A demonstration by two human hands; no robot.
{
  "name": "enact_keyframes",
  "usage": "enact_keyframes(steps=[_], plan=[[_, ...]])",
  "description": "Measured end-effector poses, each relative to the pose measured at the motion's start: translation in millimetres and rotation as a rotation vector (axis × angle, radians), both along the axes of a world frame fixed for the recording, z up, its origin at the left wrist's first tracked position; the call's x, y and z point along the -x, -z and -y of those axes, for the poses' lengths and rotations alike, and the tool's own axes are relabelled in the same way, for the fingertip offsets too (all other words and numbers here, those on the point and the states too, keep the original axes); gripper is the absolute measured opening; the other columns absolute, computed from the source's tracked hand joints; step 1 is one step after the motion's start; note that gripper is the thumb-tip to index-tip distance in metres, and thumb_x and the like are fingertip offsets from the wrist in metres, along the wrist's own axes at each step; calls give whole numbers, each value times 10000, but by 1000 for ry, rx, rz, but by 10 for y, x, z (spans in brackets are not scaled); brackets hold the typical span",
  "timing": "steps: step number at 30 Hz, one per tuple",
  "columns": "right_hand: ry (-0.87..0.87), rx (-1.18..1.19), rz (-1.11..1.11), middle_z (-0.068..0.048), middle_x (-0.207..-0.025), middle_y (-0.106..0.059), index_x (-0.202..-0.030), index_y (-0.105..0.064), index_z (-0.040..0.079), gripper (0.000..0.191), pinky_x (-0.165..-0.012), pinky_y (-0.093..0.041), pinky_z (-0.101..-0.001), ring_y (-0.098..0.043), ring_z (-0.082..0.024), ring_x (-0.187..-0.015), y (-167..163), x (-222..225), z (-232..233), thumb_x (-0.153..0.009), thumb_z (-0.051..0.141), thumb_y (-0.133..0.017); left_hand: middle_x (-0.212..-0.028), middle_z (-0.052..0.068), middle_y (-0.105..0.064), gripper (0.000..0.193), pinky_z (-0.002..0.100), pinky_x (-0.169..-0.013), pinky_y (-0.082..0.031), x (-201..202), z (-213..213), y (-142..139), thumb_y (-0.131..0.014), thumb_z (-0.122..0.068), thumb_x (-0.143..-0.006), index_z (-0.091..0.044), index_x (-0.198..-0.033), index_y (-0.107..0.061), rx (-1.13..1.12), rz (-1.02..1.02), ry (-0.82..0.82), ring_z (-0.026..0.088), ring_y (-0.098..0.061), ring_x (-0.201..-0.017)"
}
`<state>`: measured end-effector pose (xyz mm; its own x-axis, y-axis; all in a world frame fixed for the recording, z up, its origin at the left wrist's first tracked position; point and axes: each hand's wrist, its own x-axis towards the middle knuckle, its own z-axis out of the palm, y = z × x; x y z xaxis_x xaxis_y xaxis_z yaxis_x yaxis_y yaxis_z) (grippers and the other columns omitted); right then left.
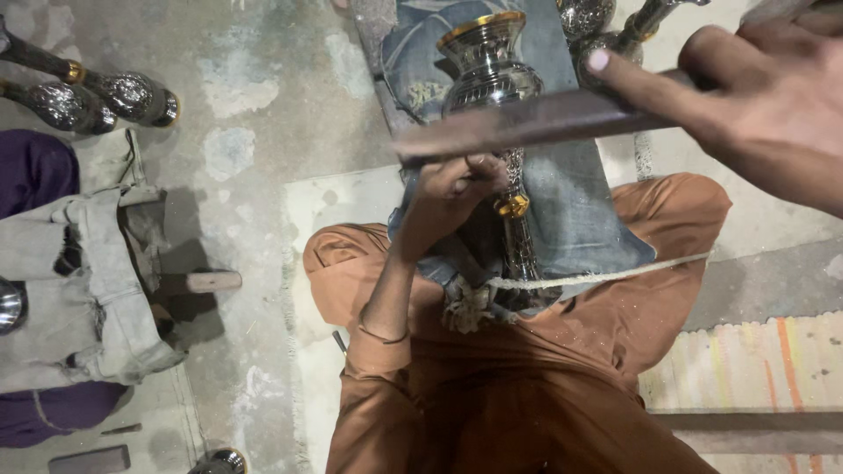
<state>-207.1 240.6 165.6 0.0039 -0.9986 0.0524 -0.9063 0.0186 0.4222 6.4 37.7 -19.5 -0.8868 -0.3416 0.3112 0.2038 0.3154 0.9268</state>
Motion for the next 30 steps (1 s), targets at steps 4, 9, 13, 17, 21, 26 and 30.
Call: enact_keyframes(steps=[4, 9, 13, 17, 21, 26, 30], plan=[[9, 113, 284, -79, -954, -692, -1585, -445, 216, 747, -545, -550, -346, -680, -222, -663, 46, 42, 20, -896, 231, -735, -1033, 65, -754, 109, 264, -821, -603, -24, -7, 105, -724, -55, -999, 1, -1062, -654, -78, -51, 32, 102, -739, -950], [115, -138, 24, 9, -930, -713, -1589, -393, 278, 787, -435, -523, -292, -668, -135, -573, 106, 25, -42, -880, 282, -734, -1062, 74, -738, 101, 267, -762, -606, 10, 72, 327, -694, -48, -1002, -9, -1077, -639, -178, -29, -89, 137, -707, -919], [235, -16, 278, -16, -944, -721, -1586, -471, 191, 837, -560, -565, -327, -687, -190, -625, 188, -8, -216, -812, 234, -785, -1112, 107, -662, 321, 263, -823, -548, 72, 369, 295, -648, -69, -1054, 36, -1334, -529, -368, -282, -353, 137, -636, -967], [212, 225, 634, -146, -1092, -736, -1486, -560, 60, 799, -679, -595, -359, -733, -257, -797, 433, -42, -456, -731, 85, -821, -998, 84, -662, 283, 293, -760, -604, 236, 715, -1, -621, -187, -1085, -12, -1290, -535, -342, -212, -350, 136, -667, -876], [301, 413, 1046, -174, -1190, -712, -1441, -579, -1, 689, -805, -601, -336, -727, -217, -953, 870, -136, -684, -789, 59, -791, -1097, 86, -679, 289, 312, -843, -547, 467, 833, -283, -584, -252, -1115, -33, -1303, -563, 103, -110, -457, 134, -629, -996], [564, 518, 1237, -74, -962, -727, -1469, -640, 15, 655, -801, -549, -273, -647, -83, -831, 1386, -340, -871, -850, 97, -840, -973, 4, -638, 377, 293, -835, -542, 674, 953, -352, -765, -330, -1003, -48, -1197, -606, 83, -170, -346, 96, -621, -902], [606, 599, 1355, -30, -1021, -670, -1378, -650, -5, 558, -779, -521, -245, -606, -76, -894, 1622, -475, -918, -861, 99, -831, -861, -18, -517, 338, 260, -759, -474, 794, 1176, -289, -822, -266, -1008, -59, -1053, -558, -149, -133, -209, 83, -527, -803]])
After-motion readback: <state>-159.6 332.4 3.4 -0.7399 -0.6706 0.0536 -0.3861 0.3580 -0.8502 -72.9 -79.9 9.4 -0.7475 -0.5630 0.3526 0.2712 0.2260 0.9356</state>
